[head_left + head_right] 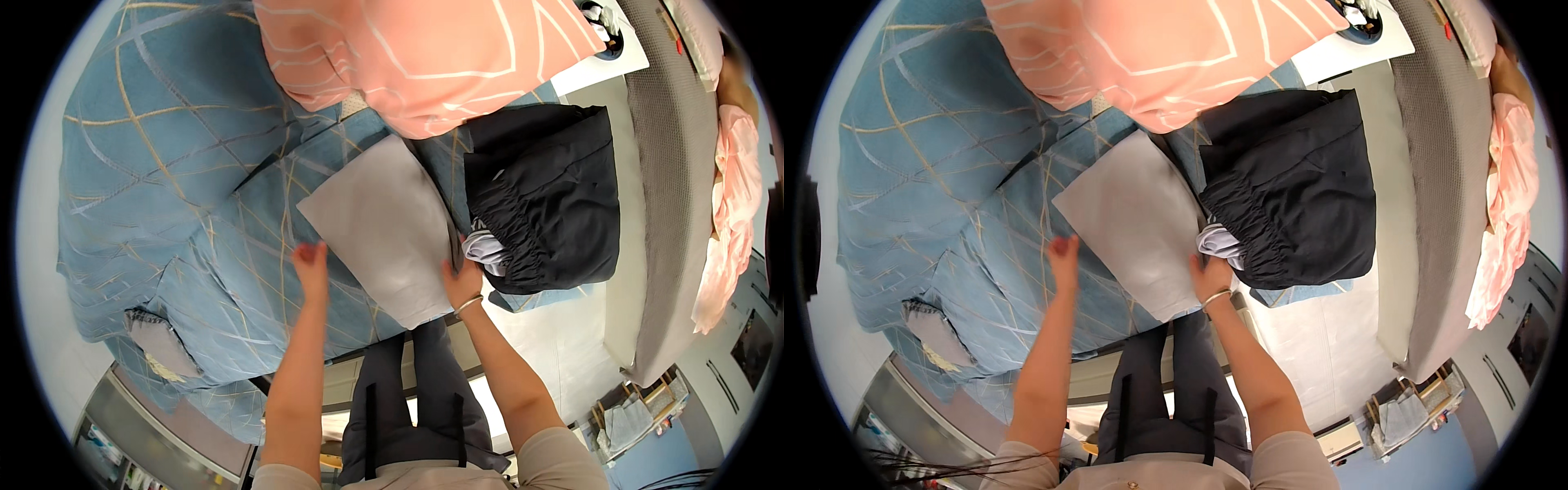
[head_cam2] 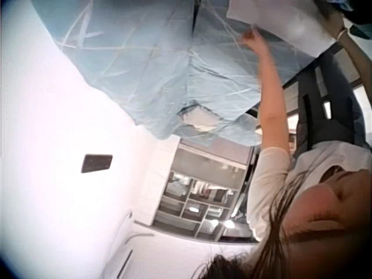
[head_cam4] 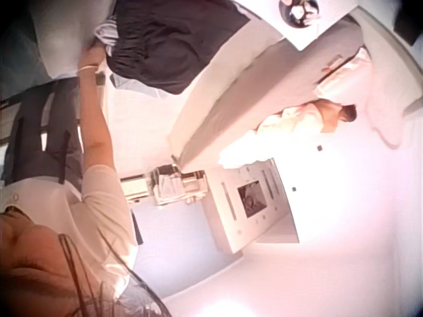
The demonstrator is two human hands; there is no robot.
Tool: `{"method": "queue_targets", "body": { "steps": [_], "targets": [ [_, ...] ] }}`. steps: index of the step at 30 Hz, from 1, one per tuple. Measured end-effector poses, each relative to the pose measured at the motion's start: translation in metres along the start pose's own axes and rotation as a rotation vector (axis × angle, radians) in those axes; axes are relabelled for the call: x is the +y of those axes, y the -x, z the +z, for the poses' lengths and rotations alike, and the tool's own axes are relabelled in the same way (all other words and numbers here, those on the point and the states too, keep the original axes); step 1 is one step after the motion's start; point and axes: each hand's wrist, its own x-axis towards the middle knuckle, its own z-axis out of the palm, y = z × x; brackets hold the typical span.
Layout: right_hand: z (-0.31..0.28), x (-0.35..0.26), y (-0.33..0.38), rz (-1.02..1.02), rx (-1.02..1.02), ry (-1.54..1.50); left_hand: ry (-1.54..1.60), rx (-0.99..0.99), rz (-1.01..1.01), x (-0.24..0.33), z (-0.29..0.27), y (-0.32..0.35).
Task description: The person folds a polo shirt on a sofa and then tucks a bedsheet or cover into the edges of the sofa cushions.
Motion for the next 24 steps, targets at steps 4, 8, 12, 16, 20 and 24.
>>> {"method": "queue_targets", "body": {
  "steps": [4, 8, 12, 16, 20, 24],
  "targets": [
    [0.011, 0.003, -0.030, 0.013, 0.011, 0.022, 0.125, -0.442, -0.436, -0.037, 0.024, 0.077],
    [0.024, 0.003, -0.040, -0.065, -0.003, 0.121, 0.319, -0.414, -0.471, -0.054, 0.054, 0.130],
    [0.025, 0.012, -0.030, -0.084, -0.093, 0.109, 0.337, -0.392, -0.683, -0.049, 0.042, 0.139],
    [0.034, 0.048, -0.038, -0.150, -0.103, -0.355, 0.374, -0.633, -0.772, -0.047, 0.011, 0.125],
    [0.036, 0.020, -0.039, -0.125, -0.092, -0.141, 0.351, -0.661, -0.894, -0.057, -0.019, 0.120],
    [0.043, 0.012, -0.036, -0.132, 0.038, -0.052, 0.390, -0.677, -0.976, -0.050, -0.026, 0.134]
  ]
}}
